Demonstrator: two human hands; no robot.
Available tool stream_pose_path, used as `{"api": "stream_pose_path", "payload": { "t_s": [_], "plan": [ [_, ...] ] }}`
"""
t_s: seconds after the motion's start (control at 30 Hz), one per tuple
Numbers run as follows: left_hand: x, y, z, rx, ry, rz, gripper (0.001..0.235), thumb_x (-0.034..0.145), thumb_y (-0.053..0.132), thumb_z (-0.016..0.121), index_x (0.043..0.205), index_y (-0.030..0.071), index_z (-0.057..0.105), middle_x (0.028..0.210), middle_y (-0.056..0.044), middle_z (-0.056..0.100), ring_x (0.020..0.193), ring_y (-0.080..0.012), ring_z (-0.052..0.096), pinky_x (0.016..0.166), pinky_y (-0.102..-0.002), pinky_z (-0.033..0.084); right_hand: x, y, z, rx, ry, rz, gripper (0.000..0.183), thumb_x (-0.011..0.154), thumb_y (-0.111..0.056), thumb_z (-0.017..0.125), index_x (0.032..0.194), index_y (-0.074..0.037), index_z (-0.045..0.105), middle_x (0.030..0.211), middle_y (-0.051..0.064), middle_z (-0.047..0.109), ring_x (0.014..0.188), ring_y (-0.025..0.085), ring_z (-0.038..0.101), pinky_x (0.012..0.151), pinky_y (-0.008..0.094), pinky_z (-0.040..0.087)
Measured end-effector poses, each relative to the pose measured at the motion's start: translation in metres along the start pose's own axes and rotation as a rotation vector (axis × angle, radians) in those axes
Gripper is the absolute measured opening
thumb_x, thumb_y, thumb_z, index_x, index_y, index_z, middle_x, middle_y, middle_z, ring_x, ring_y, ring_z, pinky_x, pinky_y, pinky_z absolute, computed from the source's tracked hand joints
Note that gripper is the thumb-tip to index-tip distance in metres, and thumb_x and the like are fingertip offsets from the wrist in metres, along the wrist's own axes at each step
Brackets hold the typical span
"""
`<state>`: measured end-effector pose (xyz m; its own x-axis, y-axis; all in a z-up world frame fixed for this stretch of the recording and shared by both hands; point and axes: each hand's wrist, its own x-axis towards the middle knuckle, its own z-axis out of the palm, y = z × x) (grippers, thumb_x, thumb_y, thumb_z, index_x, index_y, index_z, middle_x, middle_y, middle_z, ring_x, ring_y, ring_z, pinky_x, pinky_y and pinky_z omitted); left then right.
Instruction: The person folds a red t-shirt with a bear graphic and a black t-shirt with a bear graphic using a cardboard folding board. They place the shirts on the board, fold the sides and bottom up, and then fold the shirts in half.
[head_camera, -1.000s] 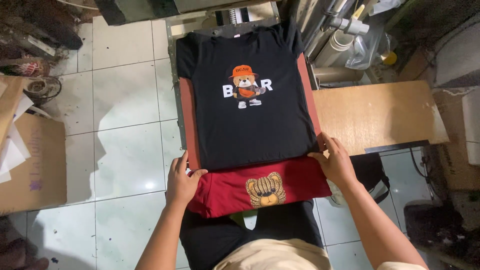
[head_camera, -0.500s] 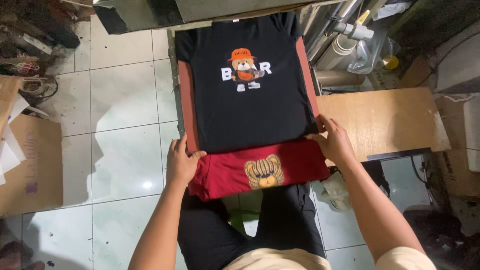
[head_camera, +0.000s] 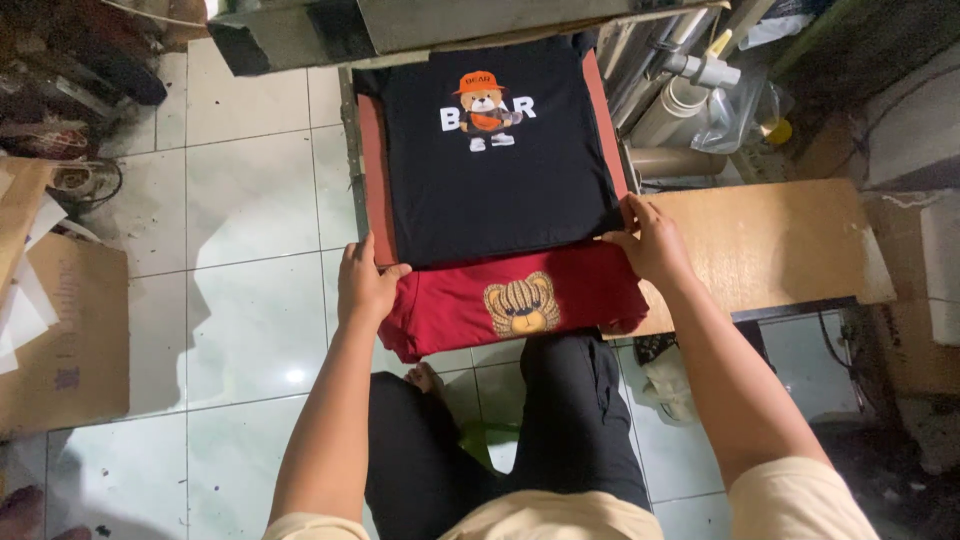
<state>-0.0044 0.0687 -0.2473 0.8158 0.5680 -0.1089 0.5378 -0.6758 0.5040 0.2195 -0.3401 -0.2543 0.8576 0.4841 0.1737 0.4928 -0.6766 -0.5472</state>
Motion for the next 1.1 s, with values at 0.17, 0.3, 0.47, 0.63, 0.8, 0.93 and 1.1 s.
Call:
{"api": "stream_pose_path", "payload": {
  "t_s": [0.17, 0.3, 0.47, 0.63, 0.8, 0.93, 1.1],
  "plan": [
    [-0.021, 0.056, -0.014, 0.035, 0.153, 0.190, 0.088, 0.076, 0.023, 0.079, 0.154, 0.006, 0.042, 0.143, -0.024, 0.048, 0.128, -0.0503, 0.051, 0.098, -0.063, 0.047, -0.005, -0.049, -0.003, -0.243, 0.026, 0.049, 0.079, 0.076, -0.013, 0.079, 0.149, -0.007, 0.050, 0.129, 0.024, 0.059, 0.114, 0.045, 0.065, 0.092, 0.053, 0.054],
    [-0.024, 0.116, 0.026, 0.099, 0.454, 0.798, 0.062, 0.072, 0.006, 0.067, 0.133, -0.002, 0.063, 0.138, -0.026, 0.054, 0.123, -0.0474, 0.055, 0.091, -0.054, 0.048, 0.004, -0.118, 0.037, -0.279, 0.148, -0.421, 0.062, 0.073, -0.010, 0.062, 0.135, -0.009, 0.063, 0.131, 0.018, 0.062, 0.125, 0.036, 0.062, 0.095, 0.045, 0.050],
    [-0.039, 0.112, 0.026, 0.245, -0.123, 0.488, 0.061, 0.099, 0.021, 0.046, 0.157, 0.002, 0.038, 0.165, -0.023, 0.032, 0.153, -0.0406, 0.030, 0.121, -0.058, 0.026, -0.017, -0.123, 0.052, -0.385, -0.005, -0.372, 0.064, 0.095, -0.045, 0.062, 0.145, -0.006, 0.054, 0.150, 0.020, 0.052, 0.140, 0.035, 0.047, 0.110, 0.049, 0.039],
    [-0.053, 0.083, -0.017, 0.348, -0.206, 0.253, 0.059, 0.109, 0.034, 0.031, 0.159, 0.003, 0.037, 0.167, -0.020, 0.030, 0.155, -0.0369, 0.027, 0.124, -0.054, 0.021, -0.030, -0.091, 0.005, -0.359, -0.090, -0.088, 0.060, 0.106, -0.041, 0.051, 0.148, 0.003, 0.051, 0.157, 0.025, 0.045, 0.148, 0.040, 0.040, 0.116, 0.061, 0.034],
    [-0.060, 0.111, 0.005, 0.258, -0.037, 0.486, 0.054, 0.101, 0.038, 0.054, 0.145, 0.006, 0.056, 0.154, -0.022, 0.049, 0.141, -0.0426, 0.048, 0.109, -0.056, 0.042, -0.023, -0.111, 0.036, -0.494, 0.029, -0.254, 0.059, 0.086, -0.043, 0.071, 0.139, -0.018, 0.061, 0.142, 0.014, 0.059, 0.130, 0.032, 0.059, 0.108, 0.053, 0.042],
    [-0.056, 0.118, 0.013, 0.336, -0.170, 0.463, 0.059, 0.103, 0.047, 0.048, 0.150, 0.011, 0.051, 0.159, -0.018, 0.043, 0.147, -0.0378, 0.041, 0.113, -0.053, 0.038, -0.034, -0.111, 0.067, -0.437, -0.038, -0.214, 0.058, 0.091, -0.049, 0.065, 0.138, -0.017, 0.061, 0.144, 0.013, 0.056, 0.136, 0.033, 0.054, 0.111, 0.055, 0.040],
    [-0.052, 0.122, 0.012, 0.233, -0.088, 0.471, 0.053, 0.101, 0.041, 0.058, 0.142, 0.008, 0.058, 0.148, -0.019, 0.052, 0.140, -0.0382, 0.048, 0.111, -0.051, 0.041, -0.032, -0.127, 0.055, -0.491, -0.139, -0.159, 0.064, 0.083, -0.039, 0.071, 0.142, -0.019, 0.057, 0.146, 0.011, 0.053, 0.142, 0.031, 0.045, 0.118, 0.054, 0.031]
  ]
}}
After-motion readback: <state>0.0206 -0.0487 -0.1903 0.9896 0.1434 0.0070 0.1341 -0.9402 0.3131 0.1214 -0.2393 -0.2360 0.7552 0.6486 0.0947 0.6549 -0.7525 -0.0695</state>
